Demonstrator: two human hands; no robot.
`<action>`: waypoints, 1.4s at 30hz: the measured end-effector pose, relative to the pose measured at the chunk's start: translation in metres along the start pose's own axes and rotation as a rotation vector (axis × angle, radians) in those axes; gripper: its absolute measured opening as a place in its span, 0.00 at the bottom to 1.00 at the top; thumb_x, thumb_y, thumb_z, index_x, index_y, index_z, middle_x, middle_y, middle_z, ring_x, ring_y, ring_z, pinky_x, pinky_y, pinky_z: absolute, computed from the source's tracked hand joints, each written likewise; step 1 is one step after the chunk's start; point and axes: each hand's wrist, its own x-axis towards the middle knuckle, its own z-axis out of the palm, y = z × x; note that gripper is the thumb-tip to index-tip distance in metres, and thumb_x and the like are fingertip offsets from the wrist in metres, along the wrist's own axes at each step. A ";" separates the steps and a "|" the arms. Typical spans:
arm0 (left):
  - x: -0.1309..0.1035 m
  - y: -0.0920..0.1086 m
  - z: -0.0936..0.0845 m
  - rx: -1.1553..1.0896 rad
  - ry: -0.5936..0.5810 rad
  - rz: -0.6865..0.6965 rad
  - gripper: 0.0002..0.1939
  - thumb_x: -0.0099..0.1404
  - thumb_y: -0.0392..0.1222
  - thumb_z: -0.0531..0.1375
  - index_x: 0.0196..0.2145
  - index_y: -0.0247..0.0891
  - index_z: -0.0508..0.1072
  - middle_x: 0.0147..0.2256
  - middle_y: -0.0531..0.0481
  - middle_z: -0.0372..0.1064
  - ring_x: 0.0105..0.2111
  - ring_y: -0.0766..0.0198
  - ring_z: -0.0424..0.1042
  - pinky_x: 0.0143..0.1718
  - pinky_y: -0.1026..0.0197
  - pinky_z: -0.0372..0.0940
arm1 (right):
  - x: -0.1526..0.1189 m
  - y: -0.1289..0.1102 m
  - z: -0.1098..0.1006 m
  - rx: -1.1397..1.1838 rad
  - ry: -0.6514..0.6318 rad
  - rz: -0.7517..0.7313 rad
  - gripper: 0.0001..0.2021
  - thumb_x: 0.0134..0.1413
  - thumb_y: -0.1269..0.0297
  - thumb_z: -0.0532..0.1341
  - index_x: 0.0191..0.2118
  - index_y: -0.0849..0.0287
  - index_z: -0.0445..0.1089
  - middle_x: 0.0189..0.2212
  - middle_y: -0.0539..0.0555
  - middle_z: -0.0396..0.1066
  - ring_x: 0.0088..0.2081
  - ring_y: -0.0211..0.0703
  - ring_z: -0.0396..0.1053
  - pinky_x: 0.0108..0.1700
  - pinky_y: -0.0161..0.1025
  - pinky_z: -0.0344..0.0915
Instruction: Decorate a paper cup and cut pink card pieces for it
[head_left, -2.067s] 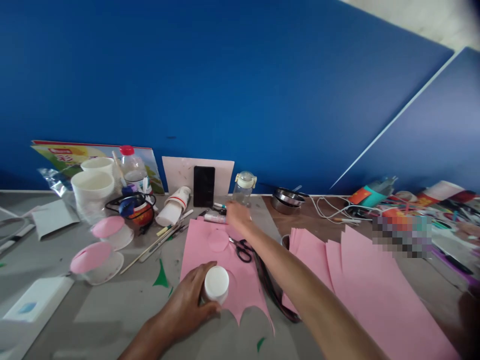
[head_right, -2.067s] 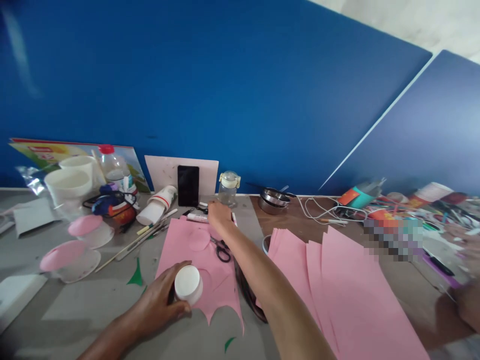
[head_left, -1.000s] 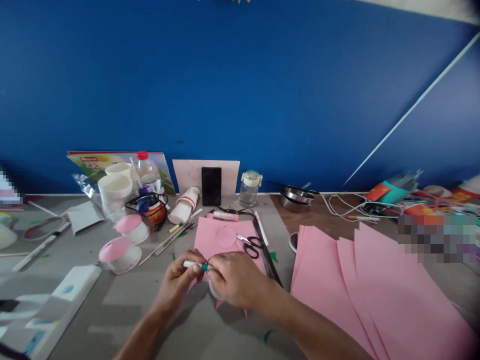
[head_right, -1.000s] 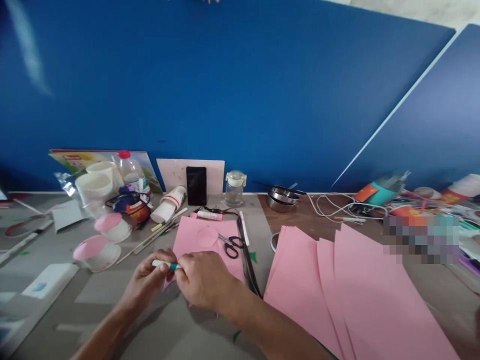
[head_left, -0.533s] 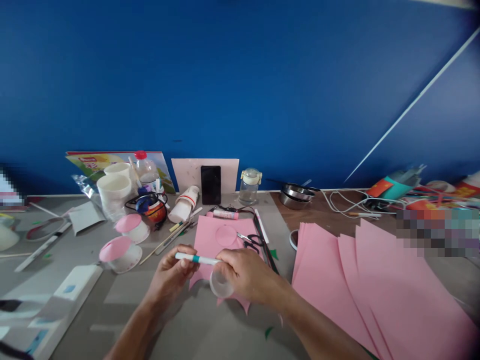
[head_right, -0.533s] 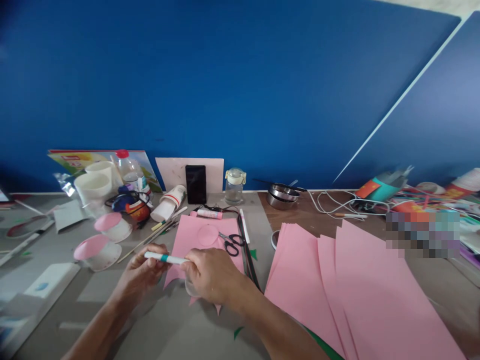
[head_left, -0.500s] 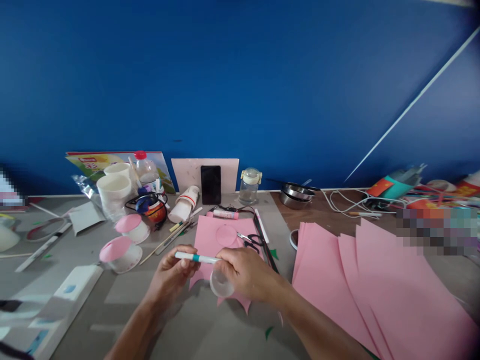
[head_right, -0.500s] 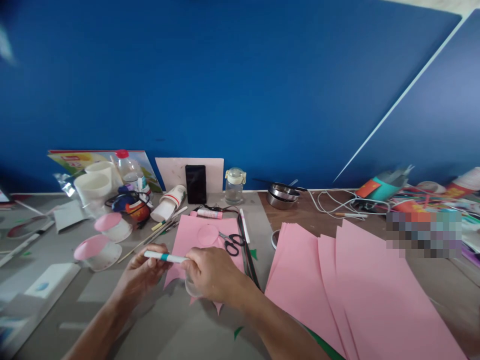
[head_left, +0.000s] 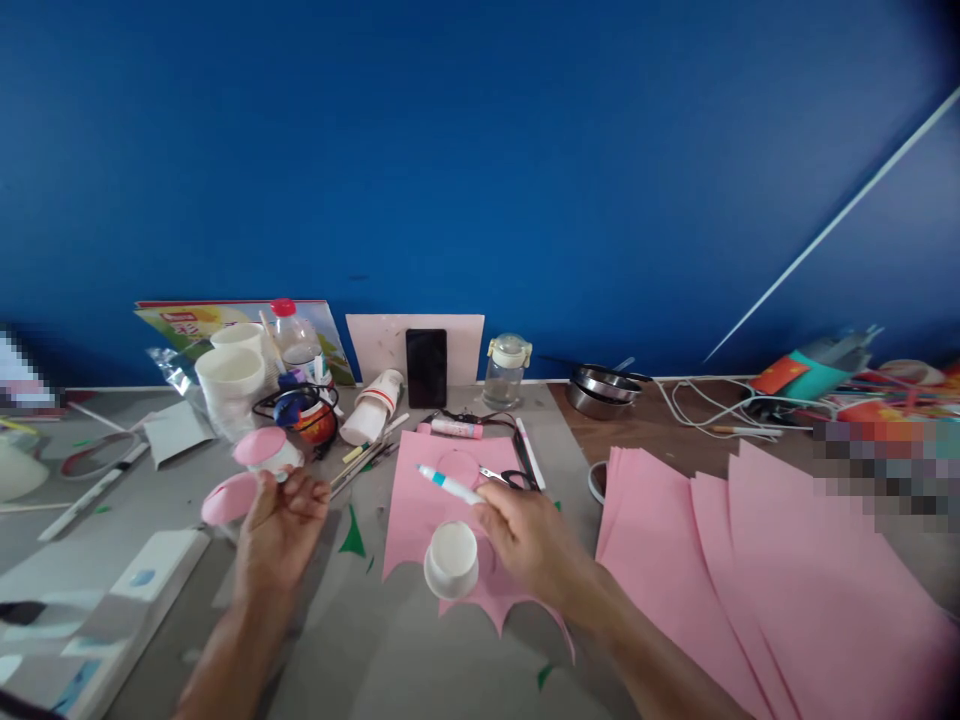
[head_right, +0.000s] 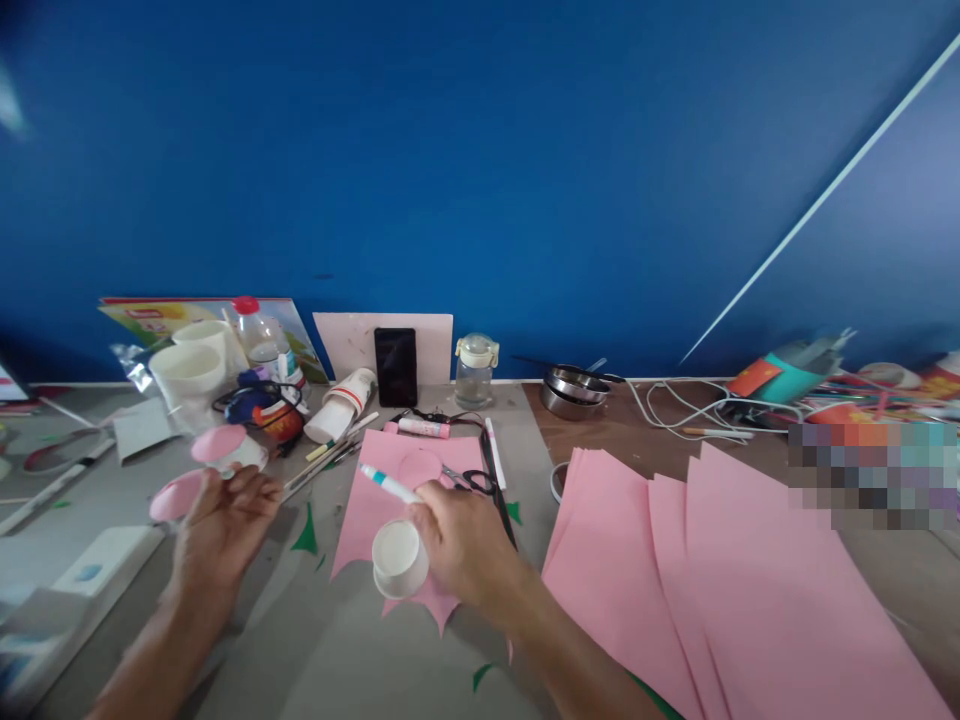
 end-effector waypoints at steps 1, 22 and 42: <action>-0.001 -0.004 0.002 -0.007 -0.019 -0.008 0.10 0.58 0.46 0.64 0.26 0.40 0.68 0.21 0.58 0.60 0.20 0.71 0.61 0.26 0.66 0.68 | -0.001 0.005 -0.003 0.130 0.037 -0.001 0.13 0.65 0.61 0.49 0.40 0.58 0.70 0.22 0.48 0.67 0.23 0.37 0.61 0.27 0.34 0.52; -0.044 -0.059 0.013 1.511 -0.726 0.069 0.30 0.47 0.44 0.69 0.49 0.37 0.71 0.43 0.42 0.69 0.44 0.49 0.66 0.47 0.49 0.63 | -0.003 0.031 0.001 0.602 -0.147 -0.266 0.45 0.42 0.47 0.70 0.62 0.54 0.49 0.60 0.63 0.60 0.63 0.52 0.55 0.62 0.50 0.51; -0.036 -0.050 0.018 0.366 -0.263 -0.320 0.10 0.55 0.45 0.66 0.32 0.39 0.73 0.20 0.57 0.58 0.21 0.69 0.57 0.24 0.67 0.57 | 0.017 0.034 0.022 1.074 -0.092 -0.015 0.30 0.40 0.58 0.73 0.48 0.52 0.60 0.37 0.48 0.65 0.38 0.38 0.65 0.38 0.34 0.64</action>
